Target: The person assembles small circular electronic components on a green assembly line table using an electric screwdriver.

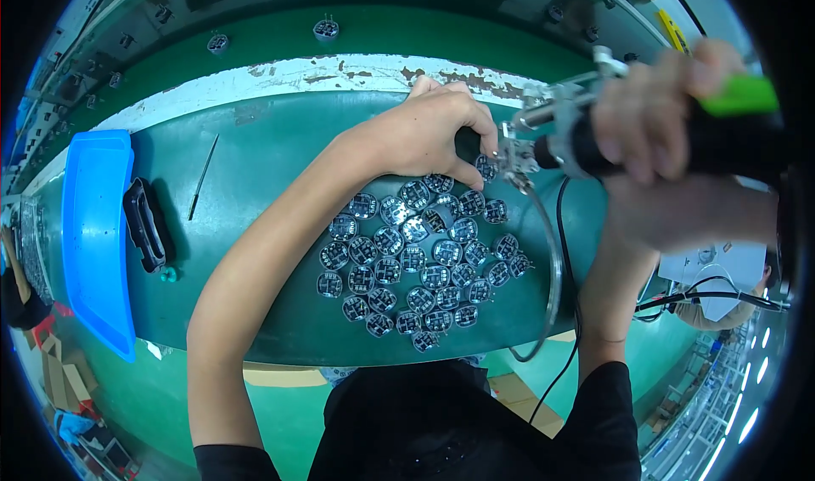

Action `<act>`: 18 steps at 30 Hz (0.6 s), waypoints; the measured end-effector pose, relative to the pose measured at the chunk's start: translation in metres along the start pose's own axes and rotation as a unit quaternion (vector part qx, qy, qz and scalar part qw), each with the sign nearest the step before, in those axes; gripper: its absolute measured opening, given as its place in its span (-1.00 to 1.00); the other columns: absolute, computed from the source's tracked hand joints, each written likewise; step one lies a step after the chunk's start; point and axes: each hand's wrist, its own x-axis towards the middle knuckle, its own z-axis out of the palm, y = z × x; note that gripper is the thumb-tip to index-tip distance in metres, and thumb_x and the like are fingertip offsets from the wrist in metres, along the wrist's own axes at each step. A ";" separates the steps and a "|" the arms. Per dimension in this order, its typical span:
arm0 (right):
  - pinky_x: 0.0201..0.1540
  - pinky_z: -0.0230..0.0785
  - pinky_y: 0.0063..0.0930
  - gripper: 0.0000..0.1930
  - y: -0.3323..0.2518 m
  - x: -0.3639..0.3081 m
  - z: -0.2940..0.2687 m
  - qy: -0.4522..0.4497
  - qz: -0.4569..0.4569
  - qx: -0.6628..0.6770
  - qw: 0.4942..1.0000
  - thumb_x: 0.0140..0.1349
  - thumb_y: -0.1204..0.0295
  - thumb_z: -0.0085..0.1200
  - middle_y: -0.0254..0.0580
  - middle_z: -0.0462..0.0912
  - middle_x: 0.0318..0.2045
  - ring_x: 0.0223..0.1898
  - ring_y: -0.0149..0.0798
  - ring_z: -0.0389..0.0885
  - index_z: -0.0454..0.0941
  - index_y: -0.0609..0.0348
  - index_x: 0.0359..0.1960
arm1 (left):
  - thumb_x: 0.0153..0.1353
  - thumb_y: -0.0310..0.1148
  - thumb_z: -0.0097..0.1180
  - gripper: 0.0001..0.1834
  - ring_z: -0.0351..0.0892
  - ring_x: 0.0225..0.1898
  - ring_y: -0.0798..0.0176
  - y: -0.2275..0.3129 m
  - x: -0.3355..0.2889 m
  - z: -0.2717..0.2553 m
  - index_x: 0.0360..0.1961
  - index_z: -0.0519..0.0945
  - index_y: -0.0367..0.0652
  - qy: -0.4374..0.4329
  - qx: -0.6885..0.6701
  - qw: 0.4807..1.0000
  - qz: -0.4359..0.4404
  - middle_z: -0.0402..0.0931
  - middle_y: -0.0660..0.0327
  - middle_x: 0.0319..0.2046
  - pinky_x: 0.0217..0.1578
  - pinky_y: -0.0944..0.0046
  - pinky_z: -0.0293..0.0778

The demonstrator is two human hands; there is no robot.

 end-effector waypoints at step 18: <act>-0.50 0.30 -0.54 -0.09 -0.031 -0.020 0.008 0.050 0.076 -0.052 0.995 0.10 -0.62 -0.11 -0.50 0.39 -0.59 -0.66 -0.50 0.37 0.39 0.11 -0.12 | -0.06 -0.21 0.58 -0.61 0.43 0.18 0.20 0.001 0.005 0.000 -0.17 0.77 0.02 -0.008 -0.027 0.999 0.018 0.65 0.35 -0.06 0.30 0.09 0.05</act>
